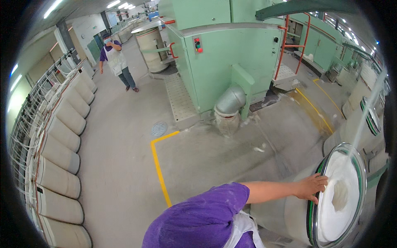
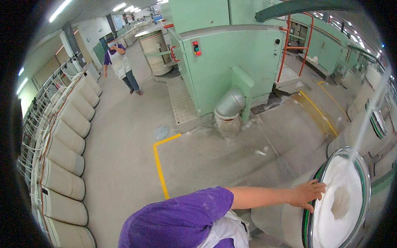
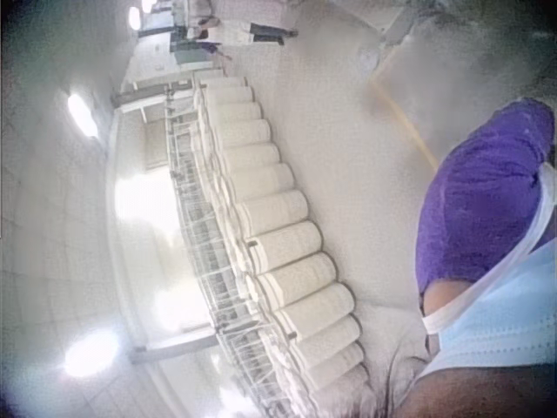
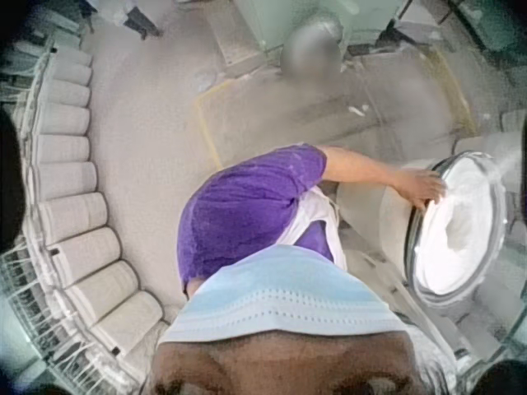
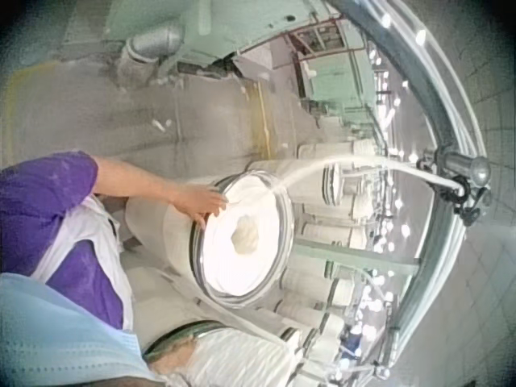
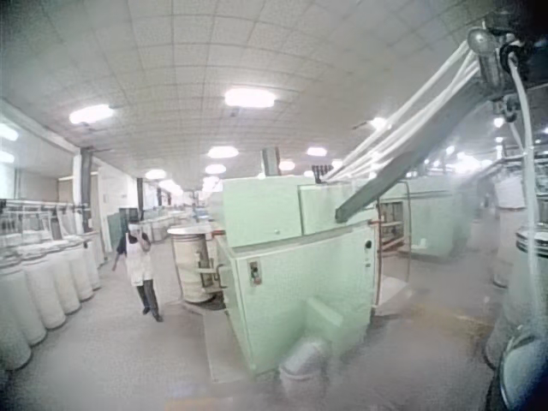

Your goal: The person pulls white textile roving from large cylindrical containers, uses a thin wooden stick to guide and separate strands, and places the material into a metal bowl. A coworker stands nearby and gestures while the person continues to arrange the roving in the bowl.

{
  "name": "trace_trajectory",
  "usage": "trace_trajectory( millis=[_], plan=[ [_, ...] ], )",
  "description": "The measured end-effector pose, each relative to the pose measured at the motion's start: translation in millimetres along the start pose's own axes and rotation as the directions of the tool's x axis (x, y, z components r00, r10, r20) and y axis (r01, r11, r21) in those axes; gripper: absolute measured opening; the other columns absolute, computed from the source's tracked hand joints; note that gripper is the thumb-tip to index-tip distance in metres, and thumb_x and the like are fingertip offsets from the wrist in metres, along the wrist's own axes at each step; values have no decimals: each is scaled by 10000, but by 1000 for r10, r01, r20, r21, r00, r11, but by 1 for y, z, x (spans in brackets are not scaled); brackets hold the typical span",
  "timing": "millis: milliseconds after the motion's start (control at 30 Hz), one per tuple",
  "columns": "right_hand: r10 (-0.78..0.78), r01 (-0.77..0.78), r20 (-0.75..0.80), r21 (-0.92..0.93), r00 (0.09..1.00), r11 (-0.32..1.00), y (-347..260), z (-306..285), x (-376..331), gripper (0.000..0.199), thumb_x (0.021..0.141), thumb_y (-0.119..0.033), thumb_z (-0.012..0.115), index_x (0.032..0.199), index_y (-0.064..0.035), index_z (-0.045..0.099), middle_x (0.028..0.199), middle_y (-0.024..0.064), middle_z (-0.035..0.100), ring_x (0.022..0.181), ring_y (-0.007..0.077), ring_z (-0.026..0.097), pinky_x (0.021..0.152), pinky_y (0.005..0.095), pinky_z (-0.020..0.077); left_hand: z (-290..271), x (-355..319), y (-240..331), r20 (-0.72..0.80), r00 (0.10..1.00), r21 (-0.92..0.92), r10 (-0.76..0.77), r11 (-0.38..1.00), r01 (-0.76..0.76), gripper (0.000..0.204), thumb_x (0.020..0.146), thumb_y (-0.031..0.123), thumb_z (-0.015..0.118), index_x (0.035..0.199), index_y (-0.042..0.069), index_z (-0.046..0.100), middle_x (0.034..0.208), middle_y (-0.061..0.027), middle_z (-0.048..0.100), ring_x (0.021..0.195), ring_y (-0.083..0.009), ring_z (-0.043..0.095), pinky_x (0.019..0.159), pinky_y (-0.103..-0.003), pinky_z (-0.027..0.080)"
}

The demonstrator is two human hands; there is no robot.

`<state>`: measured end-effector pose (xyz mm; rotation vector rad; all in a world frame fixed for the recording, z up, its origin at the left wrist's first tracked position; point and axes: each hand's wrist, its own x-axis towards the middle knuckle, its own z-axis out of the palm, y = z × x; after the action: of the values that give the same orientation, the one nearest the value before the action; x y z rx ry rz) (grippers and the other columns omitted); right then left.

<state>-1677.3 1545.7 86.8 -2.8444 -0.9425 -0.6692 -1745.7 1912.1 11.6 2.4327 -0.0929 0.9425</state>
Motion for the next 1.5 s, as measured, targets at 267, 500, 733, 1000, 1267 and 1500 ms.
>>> trace_trajectory(
  millis=[267, 500, 733, 1000, 1267, 1500],
  plan=[
    [-19, 19, 23, -8, 1000, 1000, -6, 5, 10, 387, 959, -344, 444, 1187, -81, 615, 1075, 244, 600, 935, 324, 608, 806, 427, 477, -34, -8, -20, 104, 981, -19, -161, 986, 164, 662, 831, 625, 502, 1215, 88, 456, 1524, -181, 236, 1448, -362, 100, 1102, -521, 233],
    [-32, 33, 31, -38, 999, 999, -9, 5, 10, 374, 955, -338, 452, 1161, -80, 628, 1044, 236, 602, 910, 325, 607, 782, 425, 480, -44, -8, -7, 214, 924, -54, -318, 940, 336, 690, 881, 573, 497, 1371, 105, 367, 1567, -178, 71, 1299, -393, 388, 1012, -481, 378],
    [-68, 68, 17, -58, 998, 996, -6, 5, 12, 361, 950, -332, 459, 1135, -79, 641, 1013, 228, 604, 884, 326, 605, 758, 423, 483, -41, -19, 7, 190, 889, -65, -417, 898, 435, 739, 941, 496, 481, 1499, 134, 161, 1559, -222, 8, 1209, -412, 473, 961, -480, 418],
    [-59, 61, 25, -86, 998, 994, 0, 7, 5, 348, 945, -325, 468, 1105, -79, 656, 978, 219, 607, 855, 328, 603, 730, 421, 486, -33, -20, 14, 164, 868, -38, -468, 876, 480, 753, 929, 475, 512, 1504, 141, 158, 1553, -242, 58, 1166, -451, 494, 966, -495, 408],
    [-27, 33, 45, -123, 999, 992, 4, 4, 0, 337, 939, -318, 476, 1075, -78, 670, 943, 211, 609, 825, 329, 601, 702, 418, 490, -29, -21, 13, 184, 846, -136, -500, 840, 526, 756, 923, 468, 528, 1507, 166, 157, 1262, -247, 490, 1108, -419, 531, 935, -481, 427],
    [-14, 23, 59, -160, 998, 987, 7, 1, -2, 328, 935, -312, 484, 1048, -77, 683, 912, 203, 612, 800, 330, 600, 678, 416, 493, -26, -20, 13, 140, 825, -64, -547, 827, 559, 743, 908, 474, 550, 1497, 196, 193, 1154, -219, 558, 1043, -413, 567, 883, -496, 447]
  ],
)
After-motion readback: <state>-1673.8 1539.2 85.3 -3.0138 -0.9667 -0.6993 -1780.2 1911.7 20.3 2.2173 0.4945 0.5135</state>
